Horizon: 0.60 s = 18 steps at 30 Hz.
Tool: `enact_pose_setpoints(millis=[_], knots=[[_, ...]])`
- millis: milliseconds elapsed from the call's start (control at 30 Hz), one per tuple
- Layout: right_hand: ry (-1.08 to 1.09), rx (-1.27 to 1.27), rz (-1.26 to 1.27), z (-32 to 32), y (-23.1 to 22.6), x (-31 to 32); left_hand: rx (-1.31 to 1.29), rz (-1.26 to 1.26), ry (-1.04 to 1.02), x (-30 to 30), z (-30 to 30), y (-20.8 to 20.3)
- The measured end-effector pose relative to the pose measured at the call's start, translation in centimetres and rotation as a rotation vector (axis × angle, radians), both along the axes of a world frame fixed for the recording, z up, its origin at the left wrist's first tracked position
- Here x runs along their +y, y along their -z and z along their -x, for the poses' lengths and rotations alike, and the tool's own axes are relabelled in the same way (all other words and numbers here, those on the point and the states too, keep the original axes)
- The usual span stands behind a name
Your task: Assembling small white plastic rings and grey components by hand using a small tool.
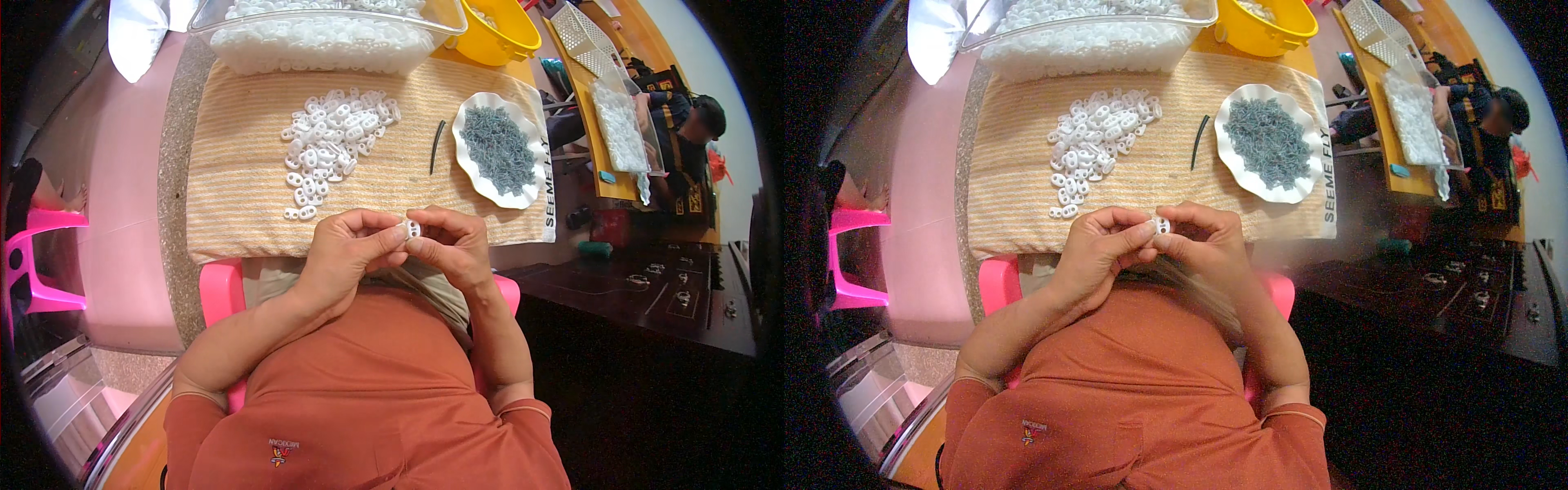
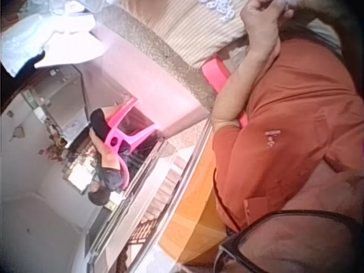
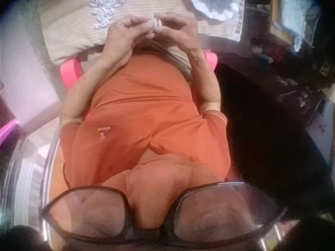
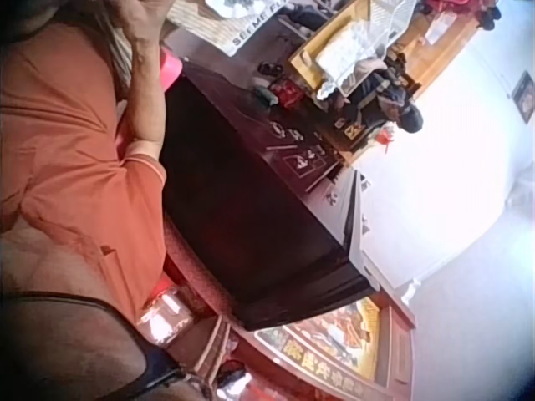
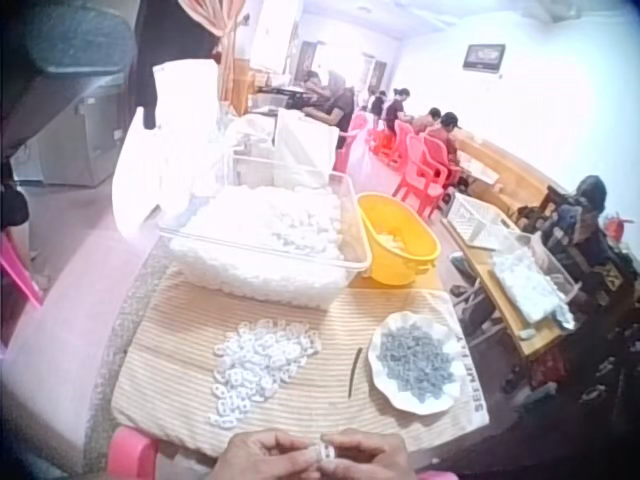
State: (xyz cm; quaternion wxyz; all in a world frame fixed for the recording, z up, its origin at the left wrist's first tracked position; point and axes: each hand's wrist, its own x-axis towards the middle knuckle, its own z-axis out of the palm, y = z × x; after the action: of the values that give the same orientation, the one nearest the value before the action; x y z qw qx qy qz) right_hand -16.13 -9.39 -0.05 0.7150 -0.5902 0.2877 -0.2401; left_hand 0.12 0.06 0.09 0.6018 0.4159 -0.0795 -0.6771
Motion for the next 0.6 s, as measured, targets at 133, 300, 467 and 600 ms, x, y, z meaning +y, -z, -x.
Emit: enact_pose_setpoints(millis=[133,300,467,600], knots=[[0.027,0.003,-0.037,0.08,0.25,-0.1,0.054,0.004,-0.02,-0.04,0.0,-0.07],[0.026,-0.009,-0.048,0.15,0.28,-0.19,0.087,0.018,-0.01,-0.09,-0.03,0.0],[-0.01,-0.071,-0.031,0.14,0.35,-0.2,0.082,0.022,0.002,0.01,0.02,0.28],[-0.01,-0.077,-0.026,0.26,0.37,-0.11,0.11,0.042,0.013,0.07,-0.02,0.42]])
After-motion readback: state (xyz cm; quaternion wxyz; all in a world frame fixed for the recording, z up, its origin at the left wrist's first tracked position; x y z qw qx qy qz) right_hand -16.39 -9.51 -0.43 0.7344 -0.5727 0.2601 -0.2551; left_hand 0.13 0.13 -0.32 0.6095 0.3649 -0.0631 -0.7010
